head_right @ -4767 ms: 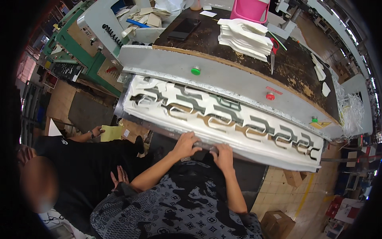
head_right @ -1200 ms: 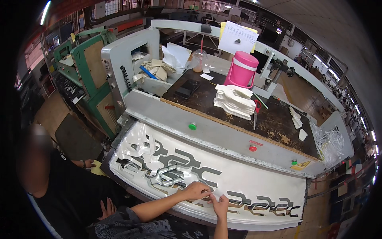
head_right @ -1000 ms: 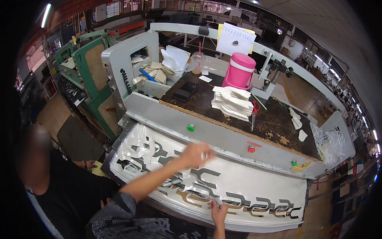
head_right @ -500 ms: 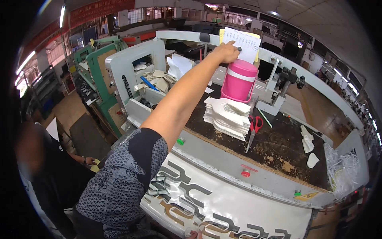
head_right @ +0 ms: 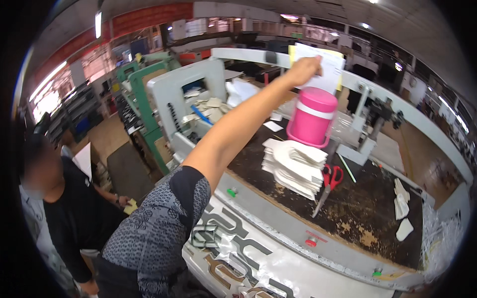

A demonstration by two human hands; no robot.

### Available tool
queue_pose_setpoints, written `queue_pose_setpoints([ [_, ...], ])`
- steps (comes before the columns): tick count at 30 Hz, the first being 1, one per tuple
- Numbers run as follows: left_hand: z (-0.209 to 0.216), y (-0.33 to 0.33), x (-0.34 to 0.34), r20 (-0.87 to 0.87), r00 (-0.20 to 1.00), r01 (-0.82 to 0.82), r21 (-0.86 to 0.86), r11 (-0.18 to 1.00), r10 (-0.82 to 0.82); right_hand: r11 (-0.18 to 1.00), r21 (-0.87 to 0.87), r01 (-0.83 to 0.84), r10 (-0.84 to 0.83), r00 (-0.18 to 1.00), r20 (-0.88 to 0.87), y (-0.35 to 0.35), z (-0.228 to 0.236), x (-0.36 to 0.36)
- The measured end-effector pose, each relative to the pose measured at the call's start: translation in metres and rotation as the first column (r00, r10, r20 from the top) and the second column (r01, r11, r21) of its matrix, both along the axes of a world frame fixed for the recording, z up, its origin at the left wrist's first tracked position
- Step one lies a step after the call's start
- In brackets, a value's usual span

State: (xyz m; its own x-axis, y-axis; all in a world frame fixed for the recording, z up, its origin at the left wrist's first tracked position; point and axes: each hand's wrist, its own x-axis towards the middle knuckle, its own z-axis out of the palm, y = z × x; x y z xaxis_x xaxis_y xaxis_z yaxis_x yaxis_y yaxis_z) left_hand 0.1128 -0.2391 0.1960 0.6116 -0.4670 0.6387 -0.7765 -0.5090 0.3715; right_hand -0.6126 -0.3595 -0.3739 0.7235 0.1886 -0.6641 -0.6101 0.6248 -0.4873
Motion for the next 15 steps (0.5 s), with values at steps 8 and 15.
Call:
queue_pose_setpoints([
  [8, -0.203, 0.172, -0.317, 0.295, 0.952, 0.125, -0.138, 0.983, -0.079, 0.172, -0.915, 0.364, 0.409, 0.819, 0.403, 0.013, 0.052, 0.023],
  [15, -0.448, 0.284, -0.520, -0.443, 0.769, -0.624, -0.361, 0.693, 0.461, 0.024, -0.894, 0.448, 0.600, 0.709, 0.371, 0.022, 0.060, 0.033],
])
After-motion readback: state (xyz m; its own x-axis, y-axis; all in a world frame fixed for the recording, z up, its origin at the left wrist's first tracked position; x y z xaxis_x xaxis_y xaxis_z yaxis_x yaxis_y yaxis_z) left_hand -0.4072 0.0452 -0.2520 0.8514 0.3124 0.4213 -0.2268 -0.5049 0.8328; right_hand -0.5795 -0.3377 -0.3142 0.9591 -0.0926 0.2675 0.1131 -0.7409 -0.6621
